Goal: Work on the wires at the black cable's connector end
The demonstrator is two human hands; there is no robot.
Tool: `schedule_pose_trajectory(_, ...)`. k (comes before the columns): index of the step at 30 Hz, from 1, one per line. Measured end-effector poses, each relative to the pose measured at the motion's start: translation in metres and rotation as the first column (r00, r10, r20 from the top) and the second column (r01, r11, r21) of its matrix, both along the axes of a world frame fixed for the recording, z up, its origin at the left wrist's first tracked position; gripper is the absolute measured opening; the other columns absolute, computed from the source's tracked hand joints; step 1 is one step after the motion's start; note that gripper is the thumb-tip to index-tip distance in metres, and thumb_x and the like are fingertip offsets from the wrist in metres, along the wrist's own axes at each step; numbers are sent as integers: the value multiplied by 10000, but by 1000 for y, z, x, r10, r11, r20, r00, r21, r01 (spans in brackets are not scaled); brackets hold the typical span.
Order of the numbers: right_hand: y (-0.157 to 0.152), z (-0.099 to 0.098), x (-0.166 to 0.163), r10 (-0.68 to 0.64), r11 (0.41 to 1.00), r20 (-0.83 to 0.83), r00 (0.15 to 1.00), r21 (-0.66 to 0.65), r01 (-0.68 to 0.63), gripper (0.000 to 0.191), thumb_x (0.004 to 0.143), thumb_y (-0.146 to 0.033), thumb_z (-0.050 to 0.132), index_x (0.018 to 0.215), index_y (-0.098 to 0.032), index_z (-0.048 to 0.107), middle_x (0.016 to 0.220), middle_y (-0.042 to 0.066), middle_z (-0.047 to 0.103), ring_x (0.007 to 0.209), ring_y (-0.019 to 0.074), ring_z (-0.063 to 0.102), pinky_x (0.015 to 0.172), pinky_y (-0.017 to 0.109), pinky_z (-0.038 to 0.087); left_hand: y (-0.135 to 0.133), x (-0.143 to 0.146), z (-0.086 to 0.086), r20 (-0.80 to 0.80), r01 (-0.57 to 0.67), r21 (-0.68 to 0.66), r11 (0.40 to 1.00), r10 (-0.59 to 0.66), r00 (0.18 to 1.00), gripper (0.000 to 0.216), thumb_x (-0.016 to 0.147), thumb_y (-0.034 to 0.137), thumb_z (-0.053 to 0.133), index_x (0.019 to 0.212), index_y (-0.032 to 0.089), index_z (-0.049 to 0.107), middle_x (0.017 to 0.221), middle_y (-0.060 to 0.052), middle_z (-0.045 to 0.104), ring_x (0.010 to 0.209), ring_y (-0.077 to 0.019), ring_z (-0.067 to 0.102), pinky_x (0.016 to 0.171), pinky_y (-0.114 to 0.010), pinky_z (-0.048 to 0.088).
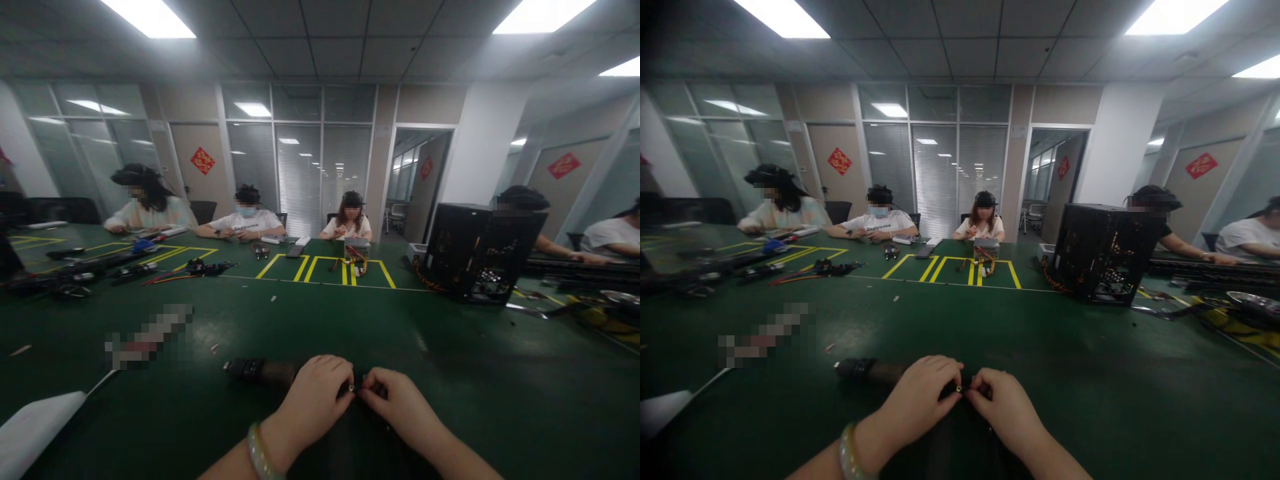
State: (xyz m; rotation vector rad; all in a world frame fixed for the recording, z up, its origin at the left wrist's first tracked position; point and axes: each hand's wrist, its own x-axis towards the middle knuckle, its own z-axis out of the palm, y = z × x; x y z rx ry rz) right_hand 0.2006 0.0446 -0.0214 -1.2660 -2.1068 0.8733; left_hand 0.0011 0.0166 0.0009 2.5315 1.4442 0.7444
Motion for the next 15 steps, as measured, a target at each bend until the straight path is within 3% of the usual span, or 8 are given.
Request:
schedule_pose_trajectory(6, 0, 2, 0, 5, 1000, -17, 1000, -5, -5, 75, 836, -204, 619, 776, -193, 664, 742, -16, 688, 694, 150, 621, 612, 213, 393, 0, -1, 0, -27, 28, -16, 999, -29, 999, 90, 857, 152, 592, 914, 222, 594, 976, 5, 646, 961, -182, 580, 901, -331, 411)
schedule_pose_trajectory(15, 0, -1, 0, -1, 1000, -29, 1000, -23, 0, 73, 841, -216, 615, 796, -199, 669, 745, -18, 690, 701, 151, 634, 603, 213, 394, -1, 0, 2, -49, -28, -40, 999, 26, 998, 78, 850, 223, 610, 926, 219, 590, 910, 3, 629, 899, -187, 574, 830, -315, 414)
